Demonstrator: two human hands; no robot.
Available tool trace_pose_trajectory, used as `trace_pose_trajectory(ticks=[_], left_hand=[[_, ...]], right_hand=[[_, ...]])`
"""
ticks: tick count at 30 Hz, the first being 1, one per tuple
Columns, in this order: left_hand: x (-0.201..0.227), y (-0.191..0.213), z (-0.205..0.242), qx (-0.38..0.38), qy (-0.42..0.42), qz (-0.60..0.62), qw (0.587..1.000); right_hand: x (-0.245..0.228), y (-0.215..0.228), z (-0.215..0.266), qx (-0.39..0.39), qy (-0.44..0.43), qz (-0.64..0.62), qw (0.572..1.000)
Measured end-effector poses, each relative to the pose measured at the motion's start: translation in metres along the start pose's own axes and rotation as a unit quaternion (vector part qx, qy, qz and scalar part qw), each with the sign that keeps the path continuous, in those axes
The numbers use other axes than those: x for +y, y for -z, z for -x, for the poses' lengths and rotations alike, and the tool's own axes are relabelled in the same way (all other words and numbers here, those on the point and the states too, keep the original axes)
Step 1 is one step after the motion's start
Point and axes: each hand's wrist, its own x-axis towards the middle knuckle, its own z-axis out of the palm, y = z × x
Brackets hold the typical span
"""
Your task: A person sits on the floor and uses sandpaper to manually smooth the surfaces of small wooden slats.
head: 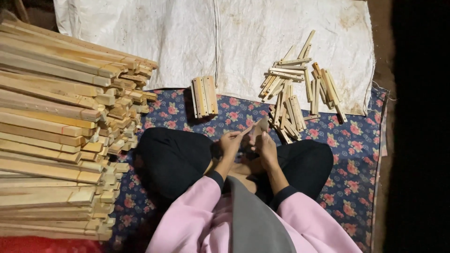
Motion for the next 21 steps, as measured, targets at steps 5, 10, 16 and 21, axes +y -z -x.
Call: trace_pose_trajectory(ticks=[5,10,16,21], left_hand=[[0.059,0.062,0.043,-0.021,-0.011,0.016,1.0],[0.072,0.073,0.043,-0.062,-0.014,0.114,0.991],[0.044,0.062,0.024,-0.062,0.047,0.161,0.984],[0.036,0.072,0.022,-0.064,0.059,0.203,0.975]], right_hand=[[-0.076,-0.043,0.063,-0.061,0.159,0.258,0.951],[-0.087,-0.068,0.082,-0.112,0.168,0.381,0.902],[-0.067,-0.076,0.083,-0.125,0.125,0.549,0.817],[0.008,-0.039,-0.021,-0.041,0.134,0.597,0.79]])
